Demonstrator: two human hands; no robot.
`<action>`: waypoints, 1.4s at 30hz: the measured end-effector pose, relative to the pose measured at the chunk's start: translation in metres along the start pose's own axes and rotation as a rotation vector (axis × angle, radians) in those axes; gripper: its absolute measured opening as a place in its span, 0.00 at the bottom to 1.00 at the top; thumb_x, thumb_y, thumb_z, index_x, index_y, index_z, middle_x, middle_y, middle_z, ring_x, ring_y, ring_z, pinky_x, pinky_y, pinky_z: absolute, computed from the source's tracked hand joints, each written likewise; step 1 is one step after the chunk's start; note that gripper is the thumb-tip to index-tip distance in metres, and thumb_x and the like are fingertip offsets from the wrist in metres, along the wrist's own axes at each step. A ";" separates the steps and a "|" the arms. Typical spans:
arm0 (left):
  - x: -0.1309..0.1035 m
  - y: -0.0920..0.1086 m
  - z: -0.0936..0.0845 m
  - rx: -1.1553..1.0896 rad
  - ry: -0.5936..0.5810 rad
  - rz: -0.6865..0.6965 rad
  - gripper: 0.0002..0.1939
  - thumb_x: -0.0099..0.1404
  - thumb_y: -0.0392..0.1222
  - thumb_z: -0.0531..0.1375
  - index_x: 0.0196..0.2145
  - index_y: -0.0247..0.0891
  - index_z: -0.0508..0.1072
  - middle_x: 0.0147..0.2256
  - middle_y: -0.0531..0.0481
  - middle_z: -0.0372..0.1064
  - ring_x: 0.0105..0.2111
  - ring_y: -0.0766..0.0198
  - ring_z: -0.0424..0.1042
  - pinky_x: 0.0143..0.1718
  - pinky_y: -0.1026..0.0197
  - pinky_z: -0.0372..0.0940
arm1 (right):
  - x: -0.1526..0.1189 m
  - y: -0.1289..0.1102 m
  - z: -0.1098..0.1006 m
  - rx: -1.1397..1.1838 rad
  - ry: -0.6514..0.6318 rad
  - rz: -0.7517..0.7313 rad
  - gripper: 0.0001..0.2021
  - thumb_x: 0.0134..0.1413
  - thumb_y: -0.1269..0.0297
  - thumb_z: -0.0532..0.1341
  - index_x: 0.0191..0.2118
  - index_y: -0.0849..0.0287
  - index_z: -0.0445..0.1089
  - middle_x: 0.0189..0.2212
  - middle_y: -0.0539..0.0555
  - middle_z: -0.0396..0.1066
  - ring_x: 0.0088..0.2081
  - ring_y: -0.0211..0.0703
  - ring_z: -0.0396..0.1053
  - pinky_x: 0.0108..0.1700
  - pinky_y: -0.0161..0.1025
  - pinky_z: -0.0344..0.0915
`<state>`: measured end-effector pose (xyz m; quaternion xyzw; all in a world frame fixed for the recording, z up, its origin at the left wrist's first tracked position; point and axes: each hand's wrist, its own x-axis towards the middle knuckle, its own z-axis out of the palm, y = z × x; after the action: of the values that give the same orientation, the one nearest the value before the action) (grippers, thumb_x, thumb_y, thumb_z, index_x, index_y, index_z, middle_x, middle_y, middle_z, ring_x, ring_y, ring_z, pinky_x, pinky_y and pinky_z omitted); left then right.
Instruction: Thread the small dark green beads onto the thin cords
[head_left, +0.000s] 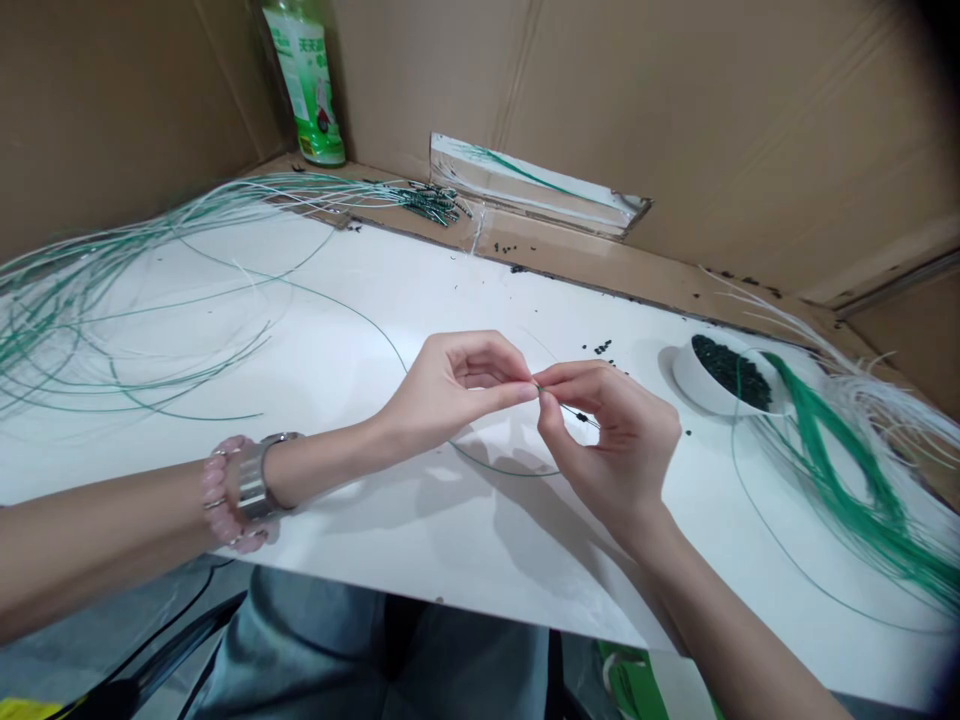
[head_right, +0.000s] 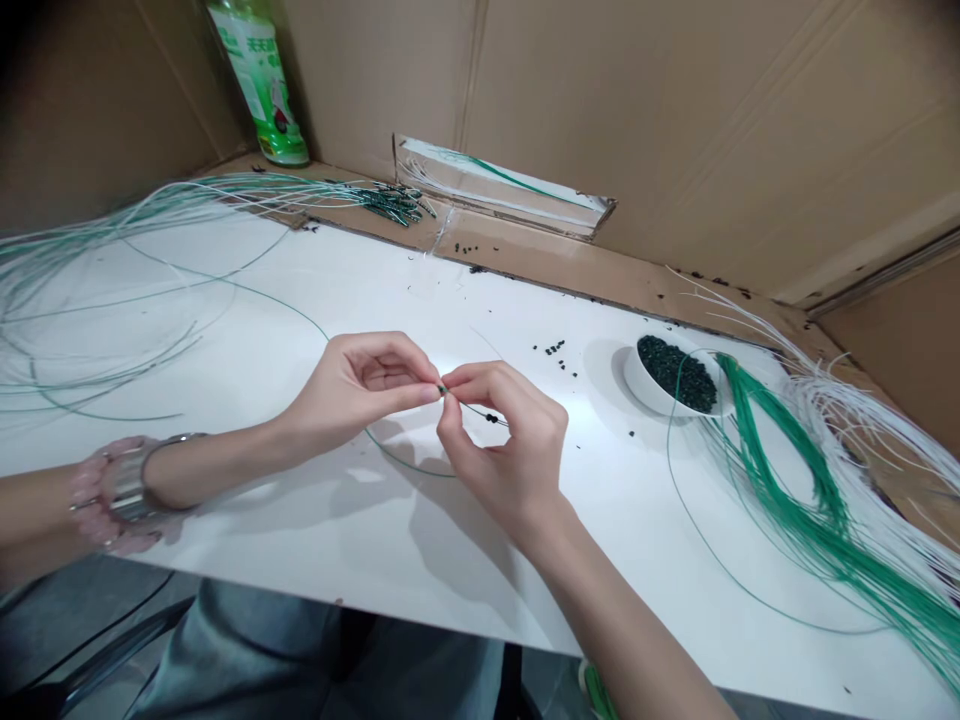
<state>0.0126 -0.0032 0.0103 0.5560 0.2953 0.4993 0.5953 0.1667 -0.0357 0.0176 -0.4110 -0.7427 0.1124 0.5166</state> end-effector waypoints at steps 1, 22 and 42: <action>0.000 0.000 0.000 -0.005 -0.009 0.006 0.04 0.51 0.33 0.67 0.26 0.34 0.74 0.26 0.55 0.72 0.28 0.73 0.72 0.34 0.71 0.69 | 0.000 0.000 0.000 -0.005 0.002 -0.006 0.08 0.45 0.80 0.61 0.26 0.59 0.67 0.28 0.50 0.72 0.30 0.35 0.70 0.30 0.34 0.72; 0.000 -0.002 -0.002 0.001 -0.026 -0.035 0.06 0.52 0.37 0.67 0.27 0.34 0.73 0.26 0.53 0.72 0.29 0.69 0.73 0.36 0.66 0.69 | 0.000 -0.001 -0.001 0.154 -0.001 0.168 0.05 0.50 0.74 0.62 0.28 0.57 0.70 0.30 0.51 0.73 0.33 0.38 0.71 0.30 0.35 0.72; 0.001 0.000 -0.005 0.137 0.011 0.095 0.04 0.55 0.38 0.65 0.26 0.35 0.76 0.24 0.52 0.73 0.26 0.70 0.71 0.30 0.69 0.67 | -0.001 -0.003 0.000 0.176 0.009 0.233 0.03 0.51 0.73 0.62 0.30 0.58 0.71 0.29 0.51 0.74 0.31 0.38 0.72 0.29 0.34 0.71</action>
<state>0.0085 -0.0006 0.0091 0.6062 0.3054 0.5084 0.5299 0.1649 -0.0383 0.0190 -0.4481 -0.6749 0.2343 0.5375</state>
